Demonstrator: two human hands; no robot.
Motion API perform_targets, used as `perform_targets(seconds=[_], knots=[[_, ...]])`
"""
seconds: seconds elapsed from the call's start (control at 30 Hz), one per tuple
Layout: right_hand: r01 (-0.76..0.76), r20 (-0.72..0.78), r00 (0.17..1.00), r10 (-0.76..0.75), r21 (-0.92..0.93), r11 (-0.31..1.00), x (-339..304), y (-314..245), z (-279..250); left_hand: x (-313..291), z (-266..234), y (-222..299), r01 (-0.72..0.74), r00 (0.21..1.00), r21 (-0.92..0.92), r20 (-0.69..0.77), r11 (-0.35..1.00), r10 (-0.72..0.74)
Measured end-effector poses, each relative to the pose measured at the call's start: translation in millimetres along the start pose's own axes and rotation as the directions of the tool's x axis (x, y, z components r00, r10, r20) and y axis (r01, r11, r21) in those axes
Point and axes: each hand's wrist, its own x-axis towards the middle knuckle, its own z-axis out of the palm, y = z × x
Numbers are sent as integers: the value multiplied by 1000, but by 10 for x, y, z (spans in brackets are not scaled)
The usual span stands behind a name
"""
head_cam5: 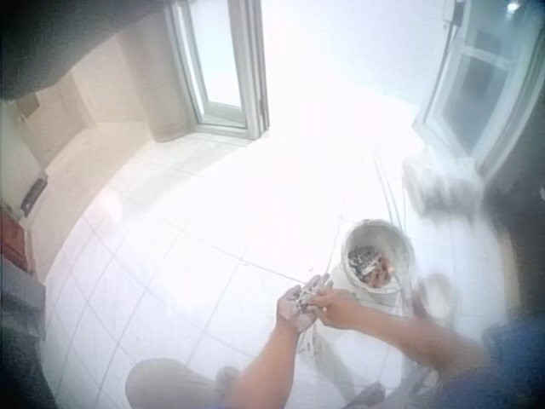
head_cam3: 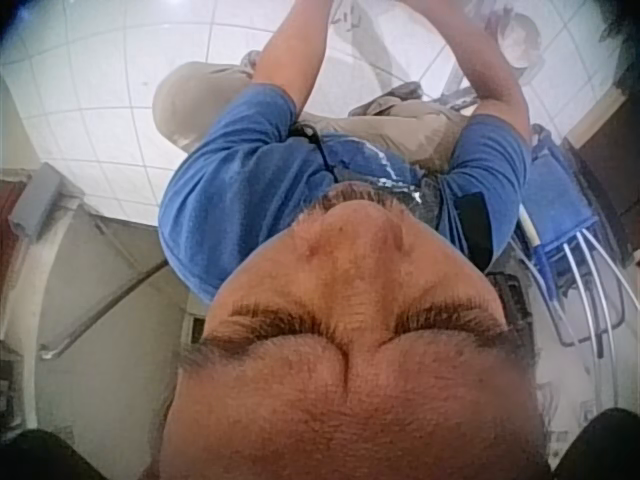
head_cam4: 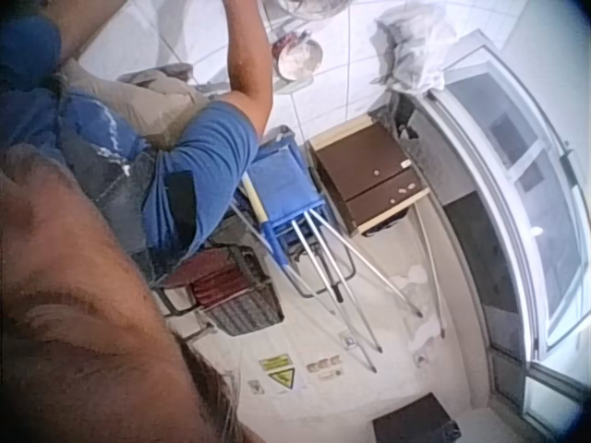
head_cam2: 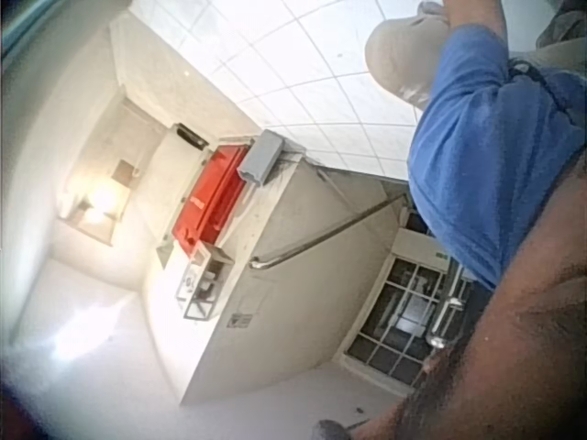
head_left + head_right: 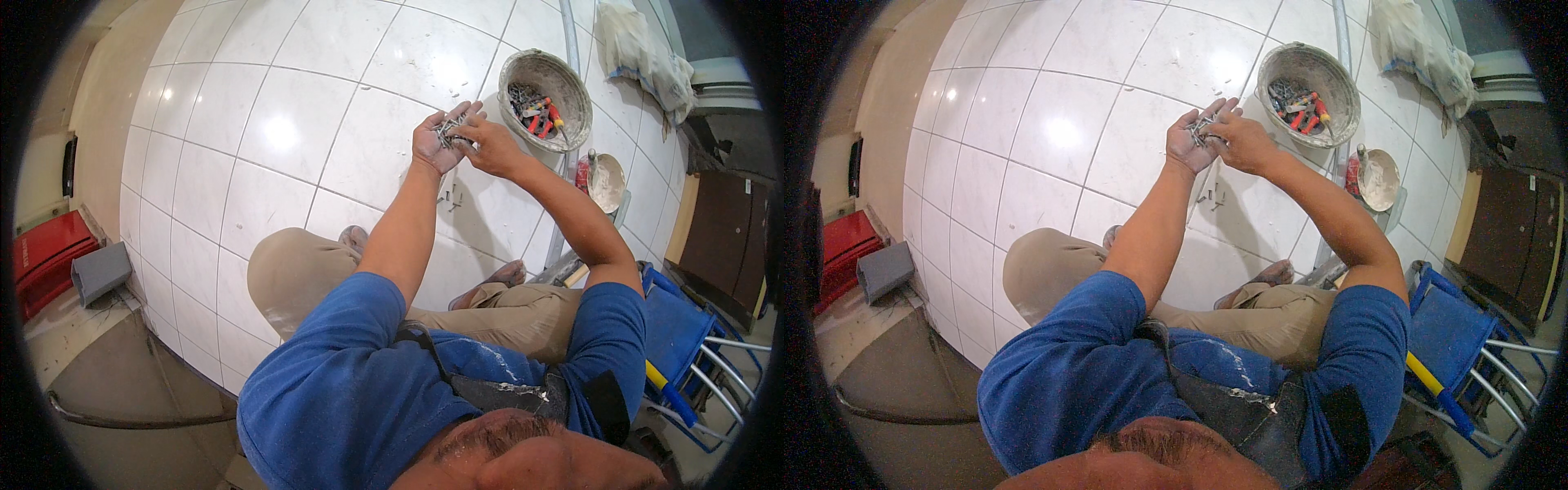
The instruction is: The person moves a power drill and extension cord onto a ladder, then walks to a bucket on the floor. They scoop out a handful of mixed screws and fasteners, then repeatedly pick individual items from their palm and place them on the floor, sorting them into small piles.
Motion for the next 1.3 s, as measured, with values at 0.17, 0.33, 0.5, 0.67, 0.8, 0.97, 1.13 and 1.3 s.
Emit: perform_targets(seconds=[0.17,0.33,0.5,0.67,0.8,0.97,1.13,1.3], knots=[[-6,-100,995,12,63,998,-19,59,44,7,3,-3,-12,1000,-118,-22,993,9],[-76,-123,988,88,99,992,-21,63,36,4,10,-4,-25,998,-94,-52,995,20],[-85,-151,983,107,142,986,-8,3,-14,10,-24,3,-30,999,-157,-35,987,24],[-40,-62,997,44,71,997,1,-79,-9,25,-39,-2,-29,999,-108,-18,994,27],[-93,22,995,94,-47,995,17,-125,-1,23,-12,-26,-40,999,-15,-32,999,39],[-113,-9,994,112,-54,992,43,-150,-34,39,26,-32,-29,999,19,-19,999,30],[-153,-11,988,152,-76,985,40,-195,-29,49,35,-45,0,1000,26,-15,1000,0],[-225,-21,974,224,-52,973,59,-185,7,53,28,-76,-8,1000,32,-21,999,9]])
